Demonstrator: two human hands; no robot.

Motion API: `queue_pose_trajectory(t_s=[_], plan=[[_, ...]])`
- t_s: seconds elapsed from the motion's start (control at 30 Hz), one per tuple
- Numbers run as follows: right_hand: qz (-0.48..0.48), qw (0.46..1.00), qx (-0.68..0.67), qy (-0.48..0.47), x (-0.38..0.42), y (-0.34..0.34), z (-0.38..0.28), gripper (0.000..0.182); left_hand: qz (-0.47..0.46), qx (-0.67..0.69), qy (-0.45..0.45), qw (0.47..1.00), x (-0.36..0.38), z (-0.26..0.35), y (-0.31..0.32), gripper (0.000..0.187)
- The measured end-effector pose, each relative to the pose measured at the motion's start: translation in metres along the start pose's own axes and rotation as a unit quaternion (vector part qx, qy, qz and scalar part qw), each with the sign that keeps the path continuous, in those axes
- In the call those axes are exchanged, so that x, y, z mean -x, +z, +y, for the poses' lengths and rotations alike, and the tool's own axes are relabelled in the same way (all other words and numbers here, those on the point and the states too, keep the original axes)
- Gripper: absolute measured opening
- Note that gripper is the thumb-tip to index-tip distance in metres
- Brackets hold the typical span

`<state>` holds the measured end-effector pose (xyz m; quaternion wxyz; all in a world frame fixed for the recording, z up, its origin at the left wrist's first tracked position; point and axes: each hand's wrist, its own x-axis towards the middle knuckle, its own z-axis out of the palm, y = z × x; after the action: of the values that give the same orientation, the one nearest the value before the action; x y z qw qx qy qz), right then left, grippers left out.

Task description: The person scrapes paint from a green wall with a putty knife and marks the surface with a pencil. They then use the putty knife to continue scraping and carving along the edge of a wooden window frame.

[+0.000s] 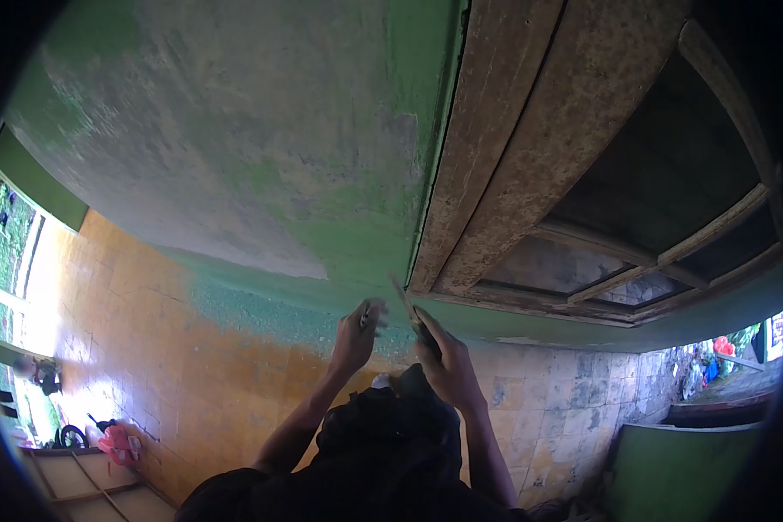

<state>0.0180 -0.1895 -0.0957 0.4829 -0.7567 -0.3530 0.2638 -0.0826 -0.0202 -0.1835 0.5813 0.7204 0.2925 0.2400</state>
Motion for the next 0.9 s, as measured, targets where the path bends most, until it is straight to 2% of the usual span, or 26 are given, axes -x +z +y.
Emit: queue_pose_trajectory(t_s=[0.13,0.23,0.33,0.43,0.53,0.63,0.73,0.9], plan=[[0.025,0.986,-0.166,0.002,-0.011,-0.01,-0.049,0.053,0.037,0.062,0.072,0.995,-0.012,0.08,0.006,0.038],[0.06,0.961,-0.271,-0.002,-0.015,-0.016,-0.07,0.054,0.081,0.006,0.193,0.978,-0.015,0.126,0.01,0.049],[0.049,0.973,-0.225,-0.008,-0.02,-0.023,-0.07,0.054,0.039,-0.002,0.233,0.972,-0.019,0.151,0.015,0.057],[0.04,0.976,-0.215,0.002,-0.02,-0.026,-0.069,0.053,0.027,-0.082,0.269,0.959,-0.027,0.153,0.023,0.059],[0.019,0.979,-0.202,0.005,-0.023,-0.035,-0.071,0.052,0.041,-0.097,0.281,0.954,-0.027,0.153,0.033,0.06],[0.013,0.986,-0.165,-0.033,-0.028,-0.039,-0.069,0.051,0.068,-0.107,0.254,0.959,-0.027,0.161,0.039,0.06],[0.008,0.986,-0.163,-0.028,-0.025,-0.044,-0.072,0.051,0.055,-0.089,0.229,0.968,-0.027,0.165,0.037,0.058],[0.004,0.986,-0.158,-0.061,-0.032,-0.046,-0.069,0.052,0.061,-0.109,0.241,0.963,-0.028,0.167,0.038,0.056]])
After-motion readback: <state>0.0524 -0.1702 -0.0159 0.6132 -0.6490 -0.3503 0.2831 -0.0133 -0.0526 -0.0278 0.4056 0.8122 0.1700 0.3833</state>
